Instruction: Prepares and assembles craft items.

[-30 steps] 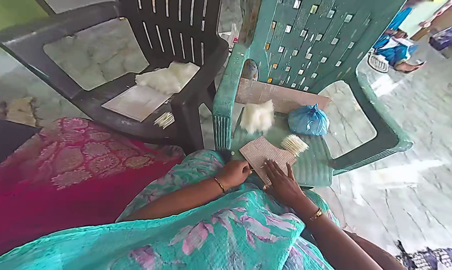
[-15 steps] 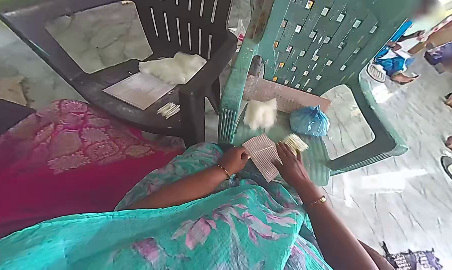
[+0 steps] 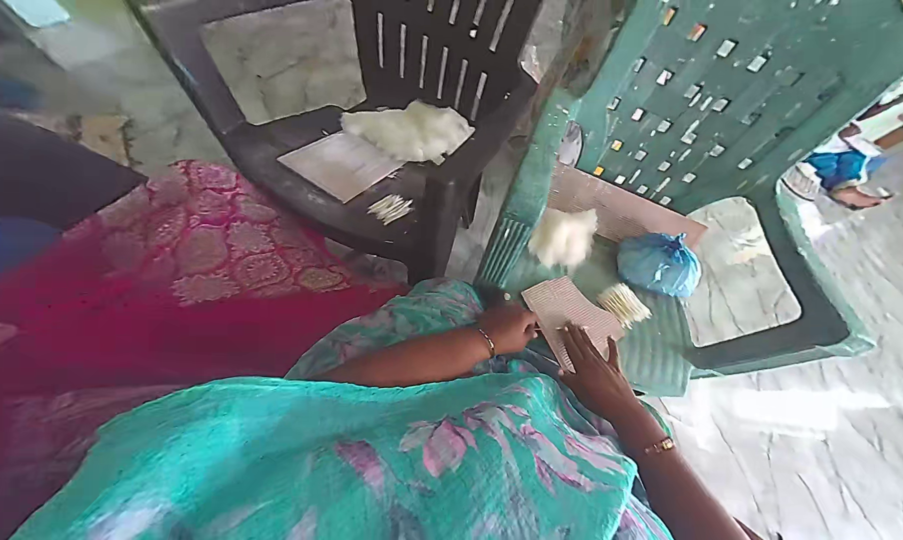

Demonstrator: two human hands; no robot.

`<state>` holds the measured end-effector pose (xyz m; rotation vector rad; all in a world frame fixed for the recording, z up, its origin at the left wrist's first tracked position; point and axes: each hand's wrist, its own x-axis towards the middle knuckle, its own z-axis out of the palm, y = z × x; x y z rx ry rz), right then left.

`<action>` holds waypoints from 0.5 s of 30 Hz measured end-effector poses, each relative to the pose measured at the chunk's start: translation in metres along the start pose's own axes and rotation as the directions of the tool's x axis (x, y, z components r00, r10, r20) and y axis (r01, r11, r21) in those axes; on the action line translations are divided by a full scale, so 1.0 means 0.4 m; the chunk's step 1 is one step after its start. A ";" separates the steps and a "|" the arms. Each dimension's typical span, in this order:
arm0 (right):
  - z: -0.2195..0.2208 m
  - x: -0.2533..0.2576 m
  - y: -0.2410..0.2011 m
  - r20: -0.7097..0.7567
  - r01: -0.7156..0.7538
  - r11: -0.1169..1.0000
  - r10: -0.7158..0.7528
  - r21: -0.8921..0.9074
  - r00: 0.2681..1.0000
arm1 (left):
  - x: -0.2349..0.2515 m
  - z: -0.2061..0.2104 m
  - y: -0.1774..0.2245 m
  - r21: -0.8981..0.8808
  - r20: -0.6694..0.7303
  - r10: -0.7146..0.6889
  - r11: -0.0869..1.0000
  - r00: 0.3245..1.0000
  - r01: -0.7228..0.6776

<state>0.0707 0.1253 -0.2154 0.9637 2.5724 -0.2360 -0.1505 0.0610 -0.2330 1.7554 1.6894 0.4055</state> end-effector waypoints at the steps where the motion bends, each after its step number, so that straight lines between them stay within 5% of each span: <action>1: 0.004 -0.020 -0.001 0.003 -0.004 1.000 0.004 -0.001 1.000 | -0.003 0.005 0.000 0.010 0.014 0.018 1.000 1.000 -0.018; 8: 0.015 -0.056 0.010 -0.363 0.064 0.993 -0.025 0.095 0.931 | -0.028 -0.001 0.002 -0.019 -0.036 0.007 1.000 0.999 -0.008; 15: -0.044 0.103 -0.004 -0.275 0.012 0.999 0.000 0.040 0.961 | -0.014 -0.007 -0.007 0.013 -0.133 -0.053 0.998 0.990 0.055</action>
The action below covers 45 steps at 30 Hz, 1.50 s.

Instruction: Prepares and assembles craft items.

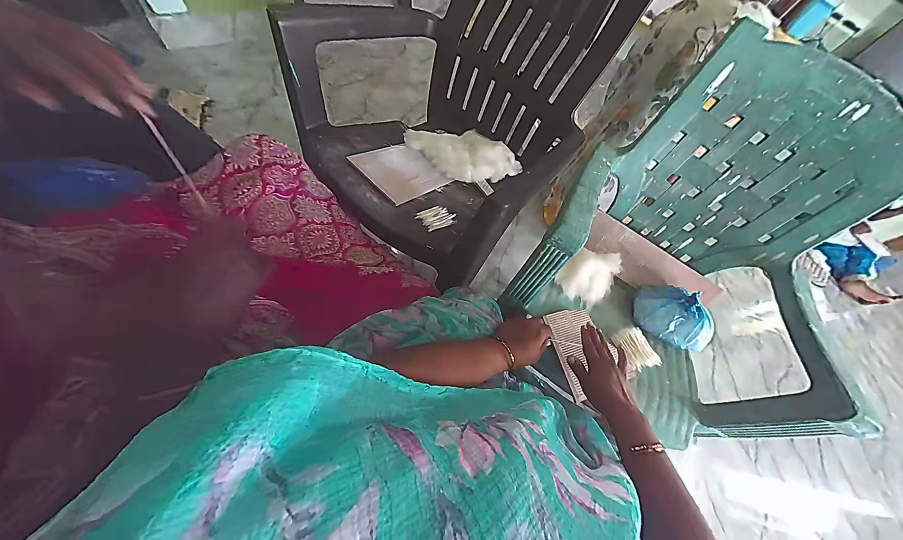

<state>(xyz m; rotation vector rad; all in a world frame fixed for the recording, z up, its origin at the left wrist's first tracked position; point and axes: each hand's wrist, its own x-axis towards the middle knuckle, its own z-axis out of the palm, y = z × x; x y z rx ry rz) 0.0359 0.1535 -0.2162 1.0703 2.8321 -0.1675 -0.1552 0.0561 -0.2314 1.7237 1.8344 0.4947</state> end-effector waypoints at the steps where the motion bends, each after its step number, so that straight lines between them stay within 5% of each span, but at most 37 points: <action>1: 0.002 0.017 0.001 0.028 0.000 1.000 0.000 -0.019 1.000 | 0.001 0.000 0.002 0.007 0.005 -0.005 1.000 1.000 0.004; 14: 0.061 -0.143 -0.008 0.143 -0.014 0.997 0.024 -0.071 0.989 | -0.019 0.021 0.029 0.131 0.102 0.114 0.983 0.988 -0.127; 18: 0.094 -0.190 0.002 -0.150 0.067 0.996 -0.059 0.051 0.987 | -0.031 0.026 0.038 0.154 0.109 0.128 0.978 0.986 -0.144; 21: 0.112 -0.203 0.012 -0.434 0.139 0.981 -0.069 0.133 0.898 | -0.037 0.038 0.030 0.169 0.057 0.152 0.973 0.987 -0.159; 25: 0.125 -0.204 0.045 -0.612 0.080 0.969 0.083 0.234 0.786 | -0.037 0.062 0.013 0.169 -0.051 0.236 0.960 0.970 -0.224; 30: 0.129 -0.207 0.067 -0.648 0.030 0.942 0.207 0.335 0.733 | -0.045 0.074 -0.002 0.181 -0.149 0.341 0.932 0.928 -0.314; 39: 0.133 -0.200 0.051 -0.668 0.133 0.975 0.020 0.178 0.744 | -0.030 0.112 -0.015 0.307 -0.186 0.568 0.809 0.802 -0.502; 45: 0.131 -0.197 0.056 -0.653 0.103 0.985 0.012 0.136 0.757 | -0.015 0.115 -0.022 0.301 -0.193 0.592 0.795 0.782 -0.527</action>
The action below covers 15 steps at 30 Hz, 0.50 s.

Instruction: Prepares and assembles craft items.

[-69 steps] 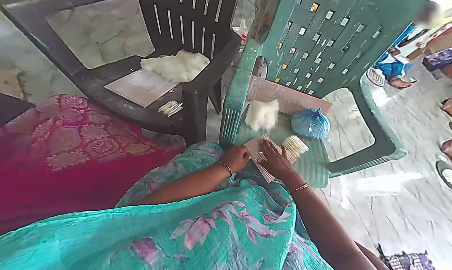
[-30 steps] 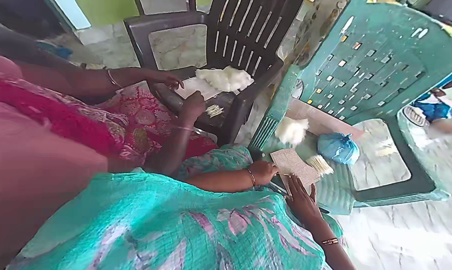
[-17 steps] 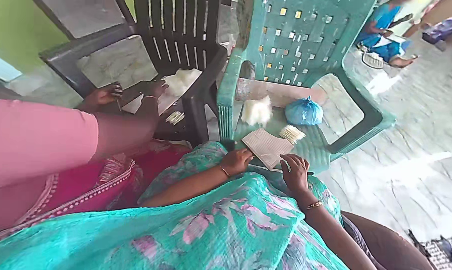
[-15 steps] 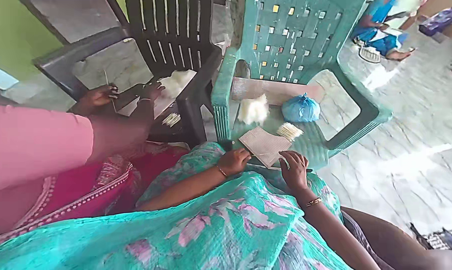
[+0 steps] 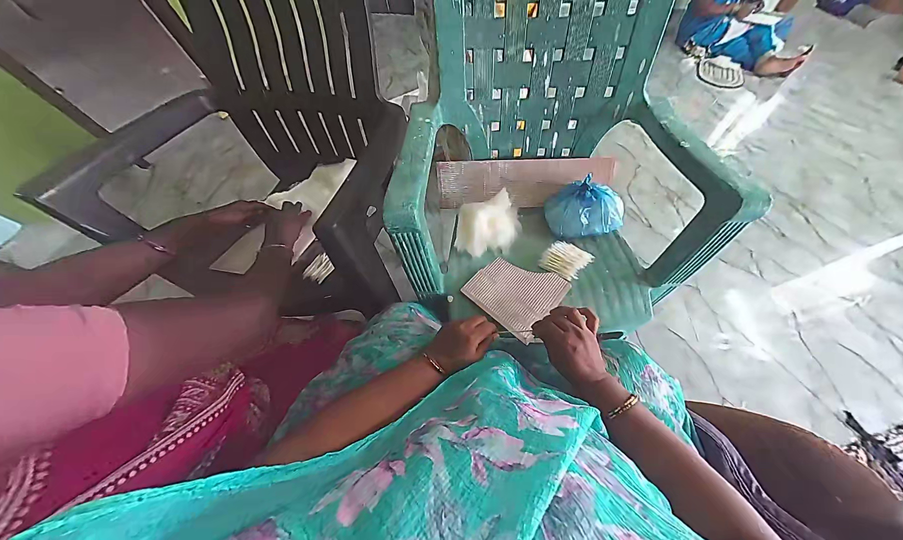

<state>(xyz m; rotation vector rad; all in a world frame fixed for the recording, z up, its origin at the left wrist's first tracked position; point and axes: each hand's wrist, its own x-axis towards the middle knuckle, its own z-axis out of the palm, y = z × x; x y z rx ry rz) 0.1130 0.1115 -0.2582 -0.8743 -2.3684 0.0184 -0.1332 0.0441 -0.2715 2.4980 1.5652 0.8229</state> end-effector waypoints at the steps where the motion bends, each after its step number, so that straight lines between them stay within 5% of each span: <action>1: -0.001 0.000 0.003 0.027 -0.012 1.000 0.012 -0.004 1.000 | 0.002 0.001 -0.003 -0.005 -0.006 0.000 1.000 1.000 0.000; 5: -0.005 0.000 0.014 0.125 -0.037 0.999 0.034 0.019 0.992 | 0.012 0.008 -0.015 -0.010 -0.017 0.031 0.999 0.999 -0.032; 11: 0.006 0.012 0.020 0.043 0.011 1.000 -0.010 -0.011 0.999 | 0.025 0.015 -0.032 0.005 -0.079 0.078 0.997 0.994 -0.078; 15: -0.017 0.025 0.034 0.053 -0.036 0.995 0.041 -0.088 0.998 | 0.034 -0.002 -0.043 -0.047 -0.087 -0.009 0.999 0.996 0.005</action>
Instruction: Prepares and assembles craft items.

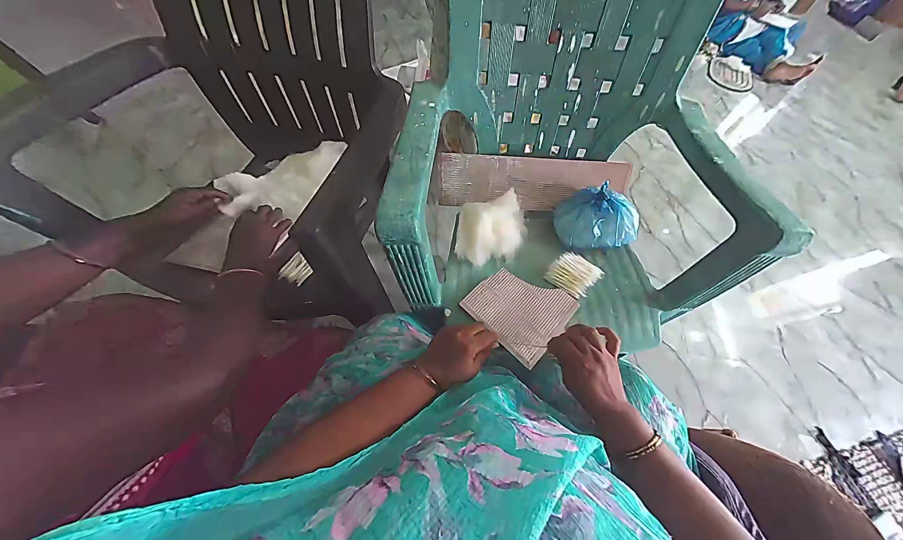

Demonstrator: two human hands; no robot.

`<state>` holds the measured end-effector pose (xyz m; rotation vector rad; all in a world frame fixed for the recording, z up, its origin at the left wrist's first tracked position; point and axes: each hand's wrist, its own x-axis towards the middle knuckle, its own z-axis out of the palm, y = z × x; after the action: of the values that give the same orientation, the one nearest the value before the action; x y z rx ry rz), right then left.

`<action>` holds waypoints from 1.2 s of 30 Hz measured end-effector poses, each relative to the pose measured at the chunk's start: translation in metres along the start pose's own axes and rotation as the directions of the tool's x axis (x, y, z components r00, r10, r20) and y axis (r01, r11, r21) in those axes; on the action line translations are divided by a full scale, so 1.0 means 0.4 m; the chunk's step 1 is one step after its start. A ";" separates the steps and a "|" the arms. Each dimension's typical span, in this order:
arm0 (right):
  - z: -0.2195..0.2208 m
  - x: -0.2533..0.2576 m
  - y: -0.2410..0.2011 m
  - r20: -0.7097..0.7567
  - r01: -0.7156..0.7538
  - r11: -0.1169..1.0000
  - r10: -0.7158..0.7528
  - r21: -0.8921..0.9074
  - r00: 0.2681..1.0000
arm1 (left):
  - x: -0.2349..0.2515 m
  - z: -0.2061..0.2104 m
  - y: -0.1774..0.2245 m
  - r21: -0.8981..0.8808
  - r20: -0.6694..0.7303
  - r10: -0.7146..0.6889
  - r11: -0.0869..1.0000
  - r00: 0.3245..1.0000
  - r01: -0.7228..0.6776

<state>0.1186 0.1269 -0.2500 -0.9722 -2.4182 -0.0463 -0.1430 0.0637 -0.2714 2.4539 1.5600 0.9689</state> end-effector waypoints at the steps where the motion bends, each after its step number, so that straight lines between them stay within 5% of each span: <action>1: -0.014 0.010 0.009 0.017 -0.047 0.999 0.047 -0.002 0.999 | 0.003 -0.007 -0.006 -0.026 -0.004 -0.041 0.999 0.999 0.041; 5: -0.063 0.081 0.081 0.087 -0.320 0.947 0.317 0.027 0.945 | 0.015 -0.015 -0.034 -0.111 -0.061 -0.178 0.979 0.982 0.171; 8: -0.069 0.170 0.136 0.125 -0.476 0.878 0.467 0.049 0.875 | 0.020 -0.006 -0.036 -0.127 -0.055 -0.143 0.983 0.988 0.136; 16: 0.074 0.302 0.224 0.193 -0.483 0.875 0.479 -0.024 0.857 | 0.020 0.007 -0.040 -0.118 -0.071 -0.108 0.988 0.992 0.099; 22: 0.017 0.255 0.208 0.100 -0.618 0.786 0.617 -0.026 0.780 | 0.024 0.002 -0.037 -0.140 -0.016 -0.151 0.979 0.988 0.147; 30: -0.055 0.076 0.252 0.073 -0.817 0.570 0.814 0.082 0.576 | 0.023 0.002 -0.029 -0.090 0.025 -0.183 0.979 0.983 0.184; 36: -0.048 0.005 0.267 0.126 -0.930 0.308 0.933 0.198 0.336 | 0.010 -0.010 -0.016 0.019 -0.015 -0.236 0.972 0.972 0.236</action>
<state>0.1957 0.2031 -0.2496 -2.0872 -1.3918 0.6513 -0.1490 0.0691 -0.2687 2.2118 1.8222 0.9319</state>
